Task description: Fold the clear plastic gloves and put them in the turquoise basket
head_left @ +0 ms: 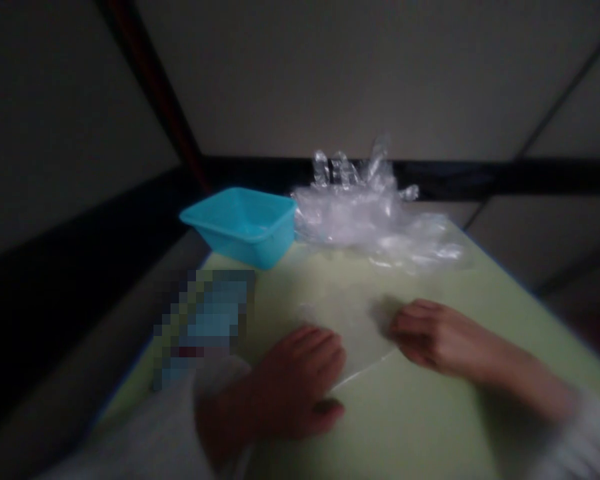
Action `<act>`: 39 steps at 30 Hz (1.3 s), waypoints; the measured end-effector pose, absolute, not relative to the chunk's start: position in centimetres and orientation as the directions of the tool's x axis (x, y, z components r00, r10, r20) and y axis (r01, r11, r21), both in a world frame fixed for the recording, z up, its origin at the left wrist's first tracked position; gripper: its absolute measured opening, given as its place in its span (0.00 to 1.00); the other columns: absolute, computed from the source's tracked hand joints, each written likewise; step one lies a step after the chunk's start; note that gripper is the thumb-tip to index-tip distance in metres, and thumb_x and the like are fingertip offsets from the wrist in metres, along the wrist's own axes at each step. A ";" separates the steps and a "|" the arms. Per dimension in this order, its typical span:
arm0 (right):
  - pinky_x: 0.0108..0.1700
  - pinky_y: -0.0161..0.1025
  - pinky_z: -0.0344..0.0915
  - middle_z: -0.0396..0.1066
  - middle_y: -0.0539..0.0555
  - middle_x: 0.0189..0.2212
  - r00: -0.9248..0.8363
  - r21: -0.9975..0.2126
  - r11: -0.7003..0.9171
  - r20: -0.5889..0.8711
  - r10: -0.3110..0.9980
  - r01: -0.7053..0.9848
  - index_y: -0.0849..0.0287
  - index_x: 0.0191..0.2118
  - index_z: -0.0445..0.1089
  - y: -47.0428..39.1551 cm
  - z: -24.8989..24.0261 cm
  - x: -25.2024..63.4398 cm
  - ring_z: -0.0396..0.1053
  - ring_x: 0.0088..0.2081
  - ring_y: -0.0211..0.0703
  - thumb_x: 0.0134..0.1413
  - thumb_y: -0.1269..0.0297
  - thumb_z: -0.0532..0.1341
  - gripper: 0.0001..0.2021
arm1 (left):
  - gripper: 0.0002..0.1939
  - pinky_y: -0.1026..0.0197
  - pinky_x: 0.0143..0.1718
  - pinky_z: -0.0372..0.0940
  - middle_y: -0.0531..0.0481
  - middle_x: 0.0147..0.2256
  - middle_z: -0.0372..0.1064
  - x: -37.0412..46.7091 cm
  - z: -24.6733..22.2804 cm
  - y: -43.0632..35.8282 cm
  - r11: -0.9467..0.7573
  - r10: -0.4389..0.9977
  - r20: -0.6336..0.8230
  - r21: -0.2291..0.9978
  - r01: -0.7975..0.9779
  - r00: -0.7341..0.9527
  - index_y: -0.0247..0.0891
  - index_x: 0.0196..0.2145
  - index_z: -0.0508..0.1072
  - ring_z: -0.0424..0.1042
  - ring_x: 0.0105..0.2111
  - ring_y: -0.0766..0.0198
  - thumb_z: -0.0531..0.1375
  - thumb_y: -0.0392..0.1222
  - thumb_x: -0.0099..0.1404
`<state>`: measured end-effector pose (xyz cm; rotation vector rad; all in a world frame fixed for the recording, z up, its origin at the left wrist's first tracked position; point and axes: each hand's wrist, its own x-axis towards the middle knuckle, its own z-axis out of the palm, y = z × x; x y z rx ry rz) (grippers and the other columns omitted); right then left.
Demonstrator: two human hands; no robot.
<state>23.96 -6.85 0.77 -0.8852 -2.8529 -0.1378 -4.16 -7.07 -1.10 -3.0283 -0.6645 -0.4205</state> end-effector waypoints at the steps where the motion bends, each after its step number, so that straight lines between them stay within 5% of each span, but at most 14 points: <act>1: 0.38 0.42 0.58 0.69 0.54 0.31 -0.817 0.061 0.821 0.168 0.552 0.568 0.60 0.31 0.70 -6.8 0.7 23.9 0.63 0.35 0.43 0.61 0.70 0.53 0.10 | 0.18 0.51 0.50 0.60 0.41 0.45 0.69 -4.2 -1.1 -7.1 -0.908 0.414 0.260 0.048 0.416 0.873 0.35 0.42 0.67 0.66 0.47 0.52 0.55 0.50 0.59; 8: 0.38 0.43 0.58 0.69 0.55 0.32 -0.839 0.103 0.837 0.165 0.519 0.538 0.60 0.29 0.69 -6.6 0.9 24.1 0.64 0.36 0.45 0.60 0.70 0.52 0.11 | 0.19 0.52 0.50 0.60 0.41 0.46 0.69 -4.2 -1.2 -7.2 -0.891 0.452 0.266 0.087 0.446 0.852 0.36 0.44 0.66 0.66 0.48 0.53 0.56 0.48 0.57; 18: 0.40 0.41 0.65 0.72 0.56 0.36 -0.774 -0.259 0.798 0.211 0.597 0.545 0.60 0.42 0.69 -6.2 1.9 24.7 0.69 0.37 0.42 0.61 0.70 0.51 0.11 | 0.17 0.52 0.49 0.61 0.41 0.45 0.69 -4.0 -1.1 -7.1 -0.876 0.483 0.239 0.133 0.464 0.842 0.35 0.43 0.67 0.68 0.46 0.53 0.58 0.44 0.56; 27: 0.41 0.42 0.66 0.72 0.56 0.37 -0.728 -0.322 0.776 0.279 0.626 0.543 0.60 0.44 0.68 -6.1 2.2 24.9 0.70 0.39 0.43 0.64 0.67 0.49 0.12 | 0.13 0.54 0.47 0.63 0.43 0.44 0.71 -4.0 -0.7 -6.6 -0.840 0.543 0.229 0.135 0.526 0.808 0.34 0.43 0.69 0.70 0.43 0.57 0.53 0.31 0.60; 35: 0.36 0.39 0.66 0.72 0.55 0.33 -0.628 -0.338 0.728 0.367 0.686 0.597 0.58 0.41 0.68 -6.1 1.8 25.2 0.70 0.34 0.42 0.64 0.65 0.48 0.12 | 0.14 0.57 0.44 0.65 0.43 0.40 0.73 -4.7 -1.1 -6.1 -0.776 0.621 0.346 0.397 0.490 0.704 0.33 0.41 0.71 0.71 0.40 0.59 0.47 0.35 0.66; 39: 0.32 0.36 0.66 0.71 0.53 0.30 -0.513 -0.501 0.642 0.387 0.766 0.581 0.57 0.37 0.69 -6.8 2.5 25.0 0.69 0.30 0.39 0.63 0.64 0.51 0.10 | 0.17 0.62 0.34 0.65 0.48 0.28 0.72 -4.4 -0.2 -6.6 -0.629 0.717 0.282 0.655 0.418 0.637 0.35 0.30 0.73 0.71 0.29 0.62 0.47 0.42 0.68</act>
